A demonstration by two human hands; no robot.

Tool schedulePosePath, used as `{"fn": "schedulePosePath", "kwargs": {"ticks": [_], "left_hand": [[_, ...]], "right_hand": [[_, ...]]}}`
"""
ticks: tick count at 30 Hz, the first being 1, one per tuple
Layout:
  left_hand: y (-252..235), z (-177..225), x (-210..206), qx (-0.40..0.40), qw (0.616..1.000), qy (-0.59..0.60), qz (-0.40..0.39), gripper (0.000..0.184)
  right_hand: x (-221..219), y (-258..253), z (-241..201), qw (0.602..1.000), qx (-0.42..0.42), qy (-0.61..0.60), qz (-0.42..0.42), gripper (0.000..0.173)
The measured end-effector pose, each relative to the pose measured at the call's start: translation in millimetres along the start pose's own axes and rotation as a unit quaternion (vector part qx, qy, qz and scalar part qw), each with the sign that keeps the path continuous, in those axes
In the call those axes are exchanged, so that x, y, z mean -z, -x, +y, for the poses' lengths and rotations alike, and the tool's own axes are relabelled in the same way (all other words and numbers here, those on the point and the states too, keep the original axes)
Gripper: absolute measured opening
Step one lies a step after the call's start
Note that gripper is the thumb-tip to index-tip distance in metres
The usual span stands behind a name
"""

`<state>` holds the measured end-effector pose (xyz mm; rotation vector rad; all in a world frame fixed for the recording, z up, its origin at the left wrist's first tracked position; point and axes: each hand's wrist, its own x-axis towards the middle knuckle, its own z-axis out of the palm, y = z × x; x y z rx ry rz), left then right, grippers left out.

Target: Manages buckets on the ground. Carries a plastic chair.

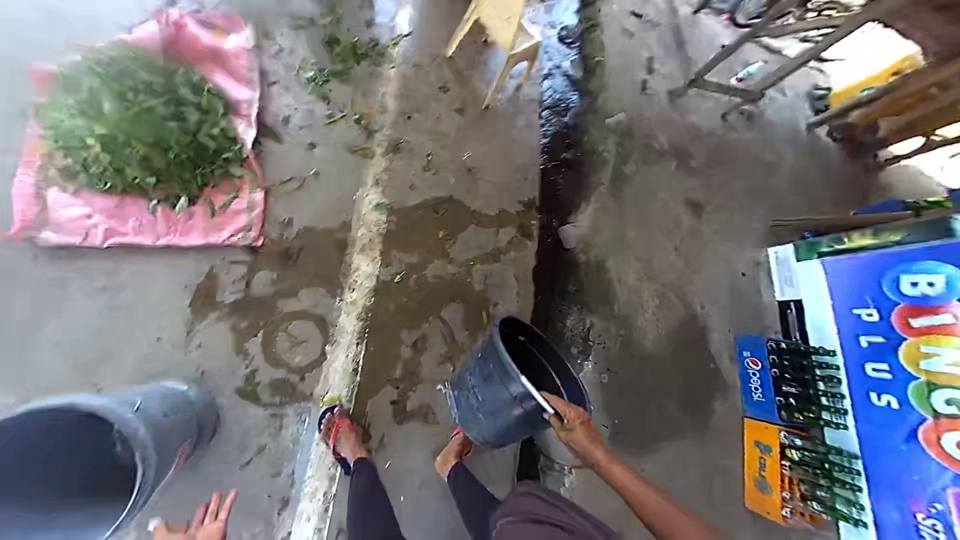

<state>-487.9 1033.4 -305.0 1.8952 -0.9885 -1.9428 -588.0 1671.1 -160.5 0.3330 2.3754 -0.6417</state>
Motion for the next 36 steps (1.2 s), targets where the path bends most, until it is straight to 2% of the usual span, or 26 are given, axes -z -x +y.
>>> {"fn": "schedulePosePath", "kwargs": {"ticks": [4,9,11,15,18,20,23,26,28,31,34,36], "left_hand": [[-44.0,40.9,-4.4,0.013,0.987,0.14,0.071,0.084],[-99.0,81.9,3.1,0.048,0.972,0.197,0.122,0.075],[-123.6,91.4,9.0,0.077,0.966,0.199,0.146,0.069],[-157.3,88.4,21.8,0.135,0.95,0.229,0.163,0.058],[-157.9,89.3,18.2,0.126,0.949,0.223,0.181,0.042],[-146.9,99.0,5.8,0.093,0.957,0.203,0.188,0.048],[-113.8,116.7,-8.0,0.036,0.97,0.115,0.213,0.066],[-57.3,126.9,-20.5,-0.031,0.986,0.004,0.166,0.076],[-14.5,131.1,-39.7,-0.053,0.992,-0.054,0.101,0.07],[34.2,126.7,-69.3,-0.034,0.991,-0.128,-0.014,0.047],[66.9,121.0,-99.4,0.012,0.982,-0.171,-0.08,0.053],[89.7,115.0,-124.9,0.029,0.978,-0.172,-0.118,0.049]], "right_hand": [[-51.0,-14.4,-107.0,0.997,0.058,-0.026,0.048,0.043],[-107.7,-38.0,-231.9,0.985,0.147,-0.073,0.05,0.046],[-118.2,-46.8,-286.1,0.976,0.171,-0.131,0.031,0.047],[-126.8,-49.8,-382.0,0.933,0.253,-0.255,0.014,0.047],[-126.1,-36.1,-437.8,0.904,0.295,-0.309,0.002,0.045],[-119.5,-25.2,-463.7,0.89,0.313,-0.332,0.001,0.045],[-105.8,-13.5,-491.9,0.87,0.337,-0.359,0.0,0.045],[-92.9,-8.0,-504.0,0.855,0.359,-0.375,0.001,0.045],[-87.6,-7.2,-499.4,0.85,0.365,-0.38,0.005,0.044],[-81.7,-11.5,-473.9,0.864,0.357,-0.353,0.028,0.044],[-60.8,-20.2,-441.4,0.882,0.345,-0.316,0.058,0.044],[-37.5,-23.8,-415.6,0.895,0.344,-0.269,0.094,0.042]]}}
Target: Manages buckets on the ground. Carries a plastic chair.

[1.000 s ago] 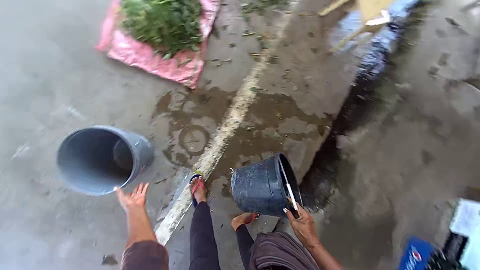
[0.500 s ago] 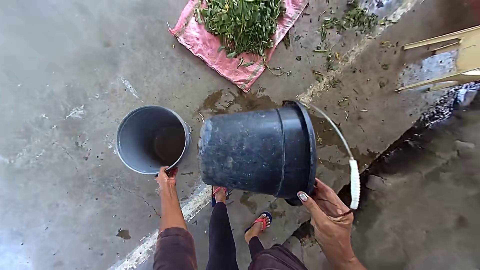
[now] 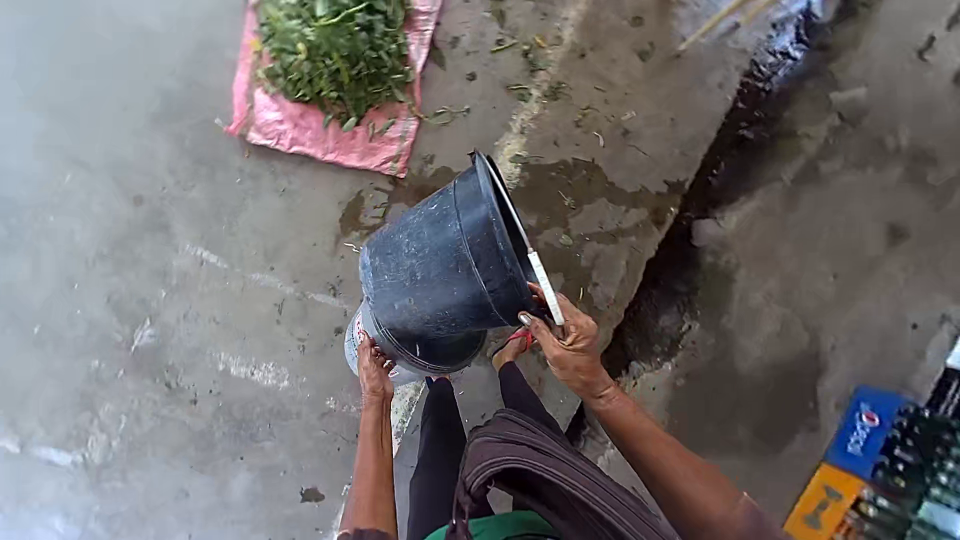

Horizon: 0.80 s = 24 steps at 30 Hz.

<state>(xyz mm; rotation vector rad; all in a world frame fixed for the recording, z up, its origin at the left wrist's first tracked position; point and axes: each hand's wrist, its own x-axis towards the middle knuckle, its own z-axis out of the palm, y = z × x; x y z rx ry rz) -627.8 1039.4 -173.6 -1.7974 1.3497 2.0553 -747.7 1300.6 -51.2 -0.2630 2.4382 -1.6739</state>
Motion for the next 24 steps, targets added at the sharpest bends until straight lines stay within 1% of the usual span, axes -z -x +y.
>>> {"fn": "schedulePosePath", "kwargs": {"ticks": [3,6,7,9,11,12,13,14,15,16,17,18,19,20,21,22,23,24], "left_hand": [[24.1,0.3,-57.1,0.018,1.0,-0.003,-0.025,0.045],[52.2,-12.0,-129.3,0.023,0.997,-0.055,-0.054,0.042],[64.8,-21.3,-153.7,0.015,0.994,-0.082,-0.071,0.041],[93.1,-39.9,-200.9,-0.019,0.988,-0.119,-0.101,0.033],[123.1,-49.5,-249.0,-0.051,0.98,-0.128,-0.145,0.026],[137.5,-52.0,-272.1,-0.061,0.975,-0.13,-0.17,0.024],[151.9,-53.4,-294.3,-0.066,0.97,-0.133,-0.19,0.022],[164.7,-54.1,-317.7,-0.069,0.967,-0.135,-0.205,0.022],[174.9,-54.8,-340.3,-0.073,0.964,-0.134,-0.217,0.021],[182.5,-54.8,-359.5,-0.079,0.961,-0.134,-0.229,0.022],[186.6,-53.6,-376.5,-0.091,0.956,-0.135,-0.244,0.024],[188.7,-51.0,-391.9,-0.096,0.952,-0.131,-0.259,0.028],[191.3,-47.9,-406.9,-0.093,0.952,-0.127,-0.261,0.03],[194.4,-44.8,-422.2,-0.083,0.955,-0.124,-0.256,0.031],[198.2,-41.8,-437.1,-0.069,0.955,-0.122,-0.26,0.032],[202.5,-39.7,-451.7,-0.058,0.955,-0.121,-0.265,0.032],[208.0,-37.9,-464.8,-0.049,0.953,-0.123,-0.271,0.03],[214.3,-35.6,-477.7,-0.041,0.952,-0.124,-0.276,0.029]], "right_hand": [[62.5,15.2,16.1,0.998,-0.003,0.064,0.016,0.041],[125.0,31.8,41.4,0.996,-0.02,0.08,0.027,0.038],[143.7,36.5,49.7,0.996,-0.031,0.076,0.031,0.037],[175.3,42.0,62.6,0.996,-0.052,0.069,0.037,0.036],[201.5,42.5,74.6,0.994,-0.074,0.077,0.031,0.036],[212.7,43.4,80.5,0.993,-0.079,0.085,0.017,0.039],[223.4,46.6,83.6,0.993,-0.082,0.087,-0.012,0.047],[237.9,48.2,84.5,0.991,-0.086,0.078,-0.062,0.061],[259.4,46.6,83.0,0.985,-0.095,0.061,-0.13,0.075],[285.7,42.5,80.1,0.976,-0.101,0.037,-0.191,0.082],[314.9,35.5,77.3,0.971,-0.103,0.009,-0.214,0.077],[345.8,28.1,75.0,0.978,-0.101,-0.016,-0.184,0.062],[375.5,22.4,76.9,0.989,-0.097,-0.034,-0.106,0.047],[404.5,17.3,84.6,0.993,-0.11,-0.034,-0.012,0.041],[432.9,13.5,99.0,0.987,-0.145,-0.016,0.072,0.04],[457.5,12.4,118.6,0.969,-0.206,0.005,0.137,0.047],[473.7,15.2,143.2,0.943,-0.282,0.003,0.174,0.062],[479.5,19.8,168.6,0.912,-0.358,-0.034,0.196,0.078]]}}
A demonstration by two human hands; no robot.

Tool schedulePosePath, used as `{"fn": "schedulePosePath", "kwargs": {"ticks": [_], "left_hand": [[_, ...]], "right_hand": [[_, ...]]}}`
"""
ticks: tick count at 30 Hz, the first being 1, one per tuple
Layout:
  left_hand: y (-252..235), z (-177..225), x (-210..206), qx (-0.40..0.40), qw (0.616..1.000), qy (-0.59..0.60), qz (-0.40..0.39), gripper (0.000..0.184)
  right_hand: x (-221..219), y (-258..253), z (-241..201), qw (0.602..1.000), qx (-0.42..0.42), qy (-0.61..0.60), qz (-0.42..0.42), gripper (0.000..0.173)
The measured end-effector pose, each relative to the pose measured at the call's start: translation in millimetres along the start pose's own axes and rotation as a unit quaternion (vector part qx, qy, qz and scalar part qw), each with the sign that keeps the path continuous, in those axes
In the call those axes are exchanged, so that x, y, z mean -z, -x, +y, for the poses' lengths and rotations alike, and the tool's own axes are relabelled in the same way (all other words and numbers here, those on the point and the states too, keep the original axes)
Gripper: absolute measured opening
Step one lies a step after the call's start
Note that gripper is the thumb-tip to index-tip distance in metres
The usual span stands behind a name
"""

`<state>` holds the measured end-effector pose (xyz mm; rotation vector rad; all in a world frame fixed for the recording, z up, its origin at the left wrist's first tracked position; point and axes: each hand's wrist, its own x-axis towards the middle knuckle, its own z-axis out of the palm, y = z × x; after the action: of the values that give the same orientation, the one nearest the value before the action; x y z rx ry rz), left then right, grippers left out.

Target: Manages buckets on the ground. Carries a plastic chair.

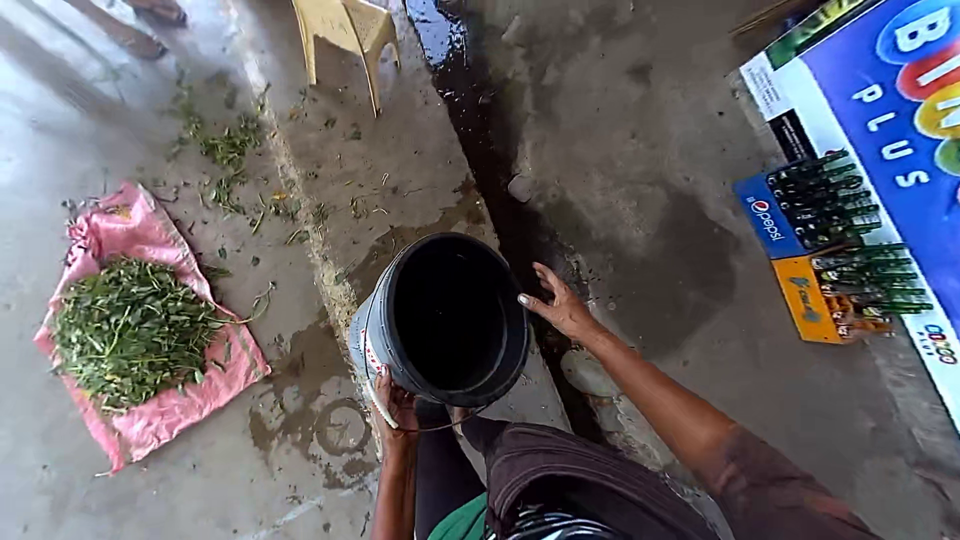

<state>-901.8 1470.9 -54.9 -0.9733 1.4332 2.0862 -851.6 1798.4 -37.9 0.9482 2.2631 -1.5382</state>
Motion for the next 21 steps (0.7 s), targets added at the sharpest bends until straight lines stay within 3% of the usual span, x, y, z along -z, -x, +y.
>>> {"fn": "schedulePosePath", "kwargs": {"ticks": [1,4,7,10,12,13,14,16,18,19,20,21], "left_hand": [[-2.2,6.7,-15.2,0.006,1.0,0.0,-0.006,0.027],[-19.5,20.6,-54.0,0.019,0.999,-0.011,-0.032,0.025],[-60.1,32.7,-82.4,0.039,0.996,-0.036,-0.069,0.026],[-115.6,50.5,-124.7,0.068,0.98,-0.118,-0.145,0.03],[-153.4,60.6,-166.6,0.055,0.948,-0.214,-0.228,0.037],[-173.6,67.0,-188.7,0.028,0.914,-0.29,-0.283,0.04],[-192.3,76.0,-212.4,-0.016,0.854,-0.396,-0.337,0.041],[-228.9,97.9,-267.1,-0.064,0.679,-0.605,-0.411,0.041],[-266.2,111.8,-311.9,-0.062,0.522,-0.739,-0.422,0.043],[-285.3,116.5,-329.0,-0.05,0.482,-0.775,-0.406,0.048],[-304.1,122.8,-343.2,-0.038,0.478,-0.789,-0.385,0.051],[-323.8,131.0,-354.4,-0.029,0.499,-0.785,-0.367,0.052]], "right_hand": [[-2.4,-11.5,17.6,0.994,-0.087,-0.061,0.002,0.084],[-23.2,-27.4,35.9,0.921,-0.278,-0.271,0.036,0.056],[-20.4,-40.1,24.0,0.882,-0.321,-0.334,0.087,0.038],[2.1,-59.9,-3.7,0.875,-0.325,-0.325,0.151,0.023],[31.8,-77.1,-23.6,0.876,-0.324,-0.299,0.196,0.02],[44.9,-84.3,-31.4,0.872,-0.328,-0.29,0.219,0.019],[56.8,-88.8,-35.8,0.864,-0.336,-0.287,0.243,0.019],[79.3,-97.9,-38.5,0.841,-0.362,-0.278,0.291,0.026],[90.9,-107.2,-35.3,0.81,-0.396,-0.282,0.329,0.04],[93.8,-114.7,-29.6,0.796,-0.404,-0.285,0.348,0.044],[95.5,-124.2,-23.0,0.783,-0.409,-0.288,0.37,0.047],[96.5,-134.8,-16.1,0.77,-0.416,-0.283,0.393,0.051]]}}
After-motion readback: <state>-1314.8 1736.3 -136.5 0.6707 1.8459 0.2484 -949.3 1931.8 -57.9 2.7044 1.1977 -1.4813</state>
